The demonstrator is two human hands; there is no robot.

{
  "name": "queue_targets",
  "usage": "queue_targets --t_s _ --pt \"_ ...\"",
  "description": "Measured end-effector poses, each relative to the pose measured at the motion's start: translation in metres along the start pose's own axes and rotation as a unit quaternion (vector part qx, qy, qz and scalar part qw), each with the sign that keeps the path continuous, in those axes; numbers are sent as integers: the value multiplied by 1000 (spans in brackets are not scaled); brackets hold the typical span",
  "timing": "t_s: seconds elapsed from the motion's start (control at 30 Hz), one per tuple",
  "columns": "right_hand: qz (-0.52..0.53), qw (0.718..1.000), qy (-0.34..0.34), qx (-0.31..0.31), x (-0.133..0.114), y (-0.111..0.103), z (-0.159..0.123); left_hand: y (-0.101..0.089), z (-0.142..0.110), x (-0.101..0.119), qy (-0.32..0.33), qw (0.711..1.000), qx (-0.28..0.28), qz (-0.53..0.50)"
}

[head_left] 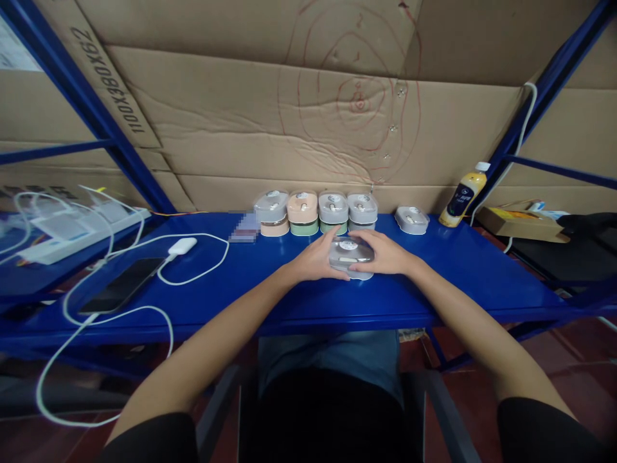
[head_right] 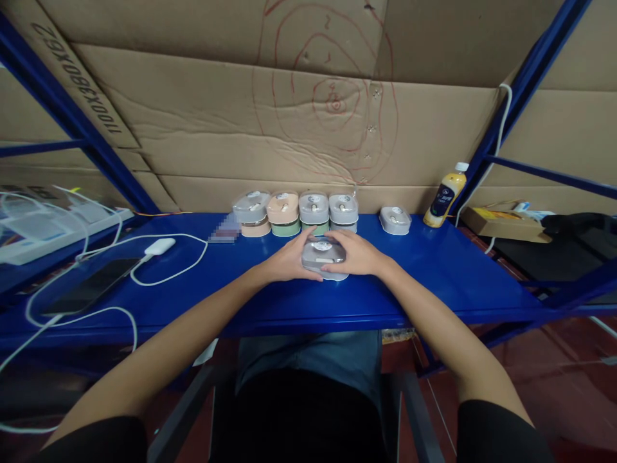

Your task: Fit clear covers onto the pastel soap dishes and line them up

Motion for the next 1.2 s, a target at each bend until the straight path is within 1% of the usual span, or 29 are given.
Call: queue_targets --t_s 0.07,0.13,0.2,0.27,0.37,0.47,0.6,0.8,0.9,1.0,1.1,1.2 --pt "18 1000 3 16 8 -13 -2 -2 0 0 0 1000 4 -3" --pt "34 999 25 24 21 -28 -7 -4 -1 0 6 1000 8 5" --pt "34 997 70 10 38 -41 -13 -6 -1 2 23 999 4 26" --pt "18 991 129 -18 55 -50 -20 -6 -2 4 40 998 -5 51" --pt "-10 977 209 -46 75 -56 -27 -5 -3 6 46 997 -9 61" --pt "-25 969 240 -60 83 -54 -29 -6 -3 5 39 998 -1 53" --pt "-39 969 232 -69 84 -48 -27 -8 -2 2 31 998 -1 58" --pt "-52 977 190 -76 90 -43 -28 -9 -1 2 36 997 -9 64" --pt "-73 978 177 -87 94 -39 -27 -10 0 0 38 997 0 63" --pt "-90 976 173 -95 98 -37 -28 -22 1 -6 29 997 29 64" --pt "-91 977 167 -95 103 -35 -29 -40 -1 -19 -6 995 58 85" --pt "-83 978 168 -96 107 -35 -30 -53 -3 -34 -51 991 55 115"
Point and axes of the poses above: each hand's wrist, its own z-axis towards the middle knuckle, its own y-axis out of the palm, x = y × z, the point moved 5 cm from there along z, towards the middle knuckle, and after that the axes turned 3 degrees about z, right-handed, at the moved point
